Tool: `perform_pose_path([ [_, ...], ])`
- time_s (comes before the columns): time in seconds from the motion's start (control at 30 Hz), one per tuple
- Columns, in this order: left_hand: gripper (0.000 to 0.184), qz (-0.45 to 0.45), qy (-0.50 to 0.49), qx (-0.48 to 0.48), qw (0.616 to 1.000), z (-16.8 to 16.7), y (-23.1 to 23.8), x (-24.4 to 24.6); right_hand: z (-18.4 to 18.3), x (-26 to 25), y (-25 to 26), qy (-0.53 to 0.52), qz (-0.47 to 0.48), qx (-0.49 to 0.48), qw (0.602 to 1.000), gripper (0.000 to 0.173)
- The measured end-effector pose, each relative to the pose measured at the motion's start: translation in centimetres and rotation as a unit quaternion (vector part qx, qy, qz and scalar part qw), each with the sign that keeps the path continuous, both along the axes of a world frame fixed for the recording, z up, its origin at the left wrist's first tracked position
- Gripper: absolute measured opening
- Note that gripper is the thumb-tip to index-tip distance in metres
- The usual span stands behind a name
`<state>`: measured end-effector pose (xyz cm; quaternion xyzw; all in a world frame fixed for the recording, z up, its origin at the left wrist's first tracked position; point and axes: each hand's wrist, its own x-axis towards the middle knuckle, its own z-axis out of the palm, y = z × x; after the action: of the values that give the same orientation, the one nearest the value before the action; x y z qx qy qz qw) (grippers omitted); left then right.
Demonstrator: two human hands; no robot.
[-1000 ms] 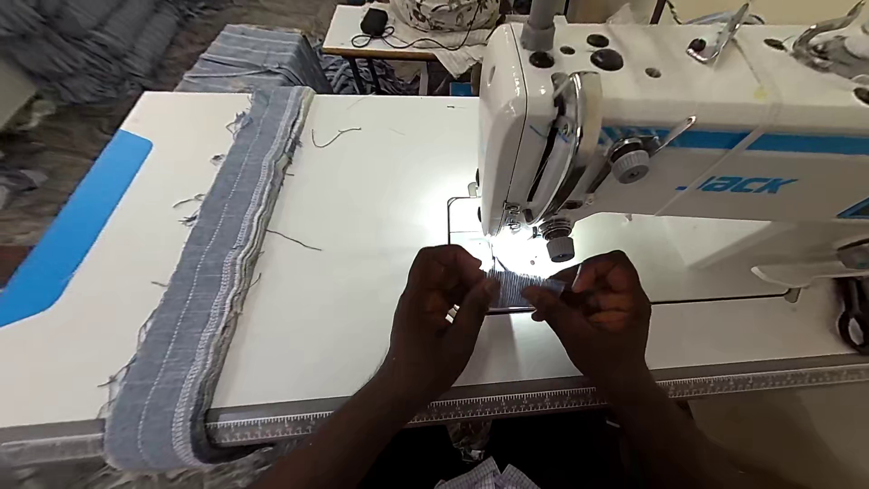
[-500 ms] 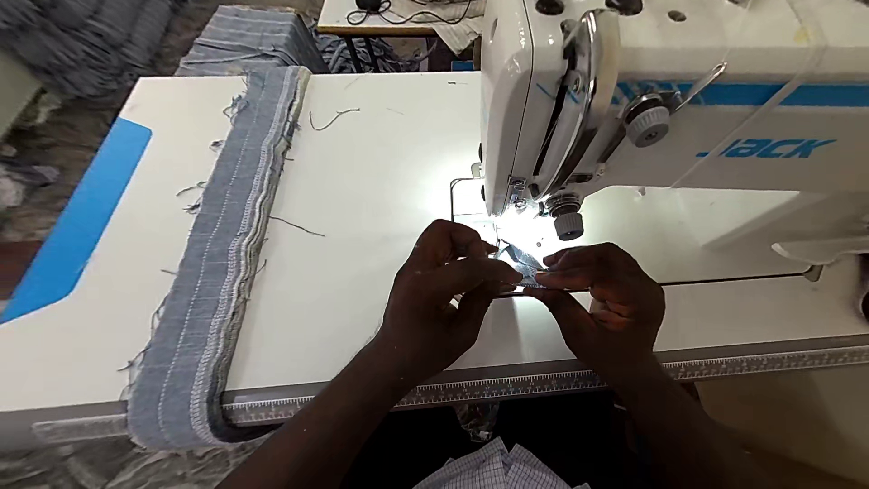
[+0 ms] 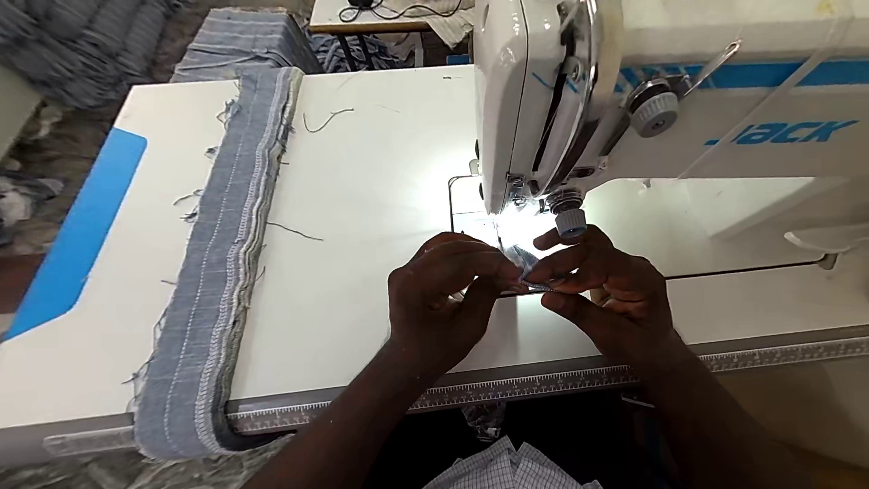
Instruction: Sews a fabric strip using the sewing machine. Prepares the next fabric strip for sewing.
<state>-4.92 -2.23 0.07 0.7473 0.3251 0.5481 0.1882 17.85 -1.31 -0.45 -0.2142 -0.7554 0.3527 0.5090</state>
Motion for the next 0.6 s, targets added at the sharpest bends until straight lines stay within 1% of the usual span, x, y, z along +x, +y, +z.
perform_pose_path([
  [0.07,0.005,-0.015,0.066,0.025,0.997,0.4,0.0,-0.3,-0.4,0.1,0.2,0.009,-0.047,0.011,0.999,0.006],
  [0.1,0.005,-0.046,0.069,0.009,0.997,0.6,0.2,-0.3,-0.6,0.0,0.2,0.022,-0.075,0.004,0.997,0.010],
  [0.17,0.007,-0.133,0.011,-0.070,0.989,0.4,0.7,-0.3,-0.7,-0.4,-0.3,0.053,-0.110,-0.037,0.992,0.016],
  [0.23,0.010,-0.181,-0.049,-0.143,0.972,0.2,1.0,-0.3,-0.7,-0.7,-0.9,0.064,-0.131,-0.060,0.987,0.017],
  [0.27,0.010,-0.190,-0.061,-0.159,0.967,0.2,1.1,-0.3,-0.7,-0.8,-1.1,0.064,-0.142,-0.062,0.986,0.017],
  [0.33,0.008,-0.200,-0.053,-0.167,0.964,0.3,1.1,-0.3,-0.7,-0.7,-1.3,0.063,-0.164,-0.051,0.983,0.017],
  [0.43,0.009,-0.215,-0.025,-0.163,0.963,0.6,1.0,0.0,-1.0,0.0,-0.9,0.068,-0.192,0.000,0.979,0.022],
  [0.53,0.010,-0.222,-0.015,-0.157,0.962,0.9,1.2,0.0,-0.7,0.5,-0.4,0.045,-0.160,0.030,0.986,0.014],
  [0.6,0.010,-0.220,-0.007,-0.146,0.964,1.1,1.7,-0.4,-0.3,0.9,-0.3,0.006,-0.134,0.056,0.989,0.009],
])
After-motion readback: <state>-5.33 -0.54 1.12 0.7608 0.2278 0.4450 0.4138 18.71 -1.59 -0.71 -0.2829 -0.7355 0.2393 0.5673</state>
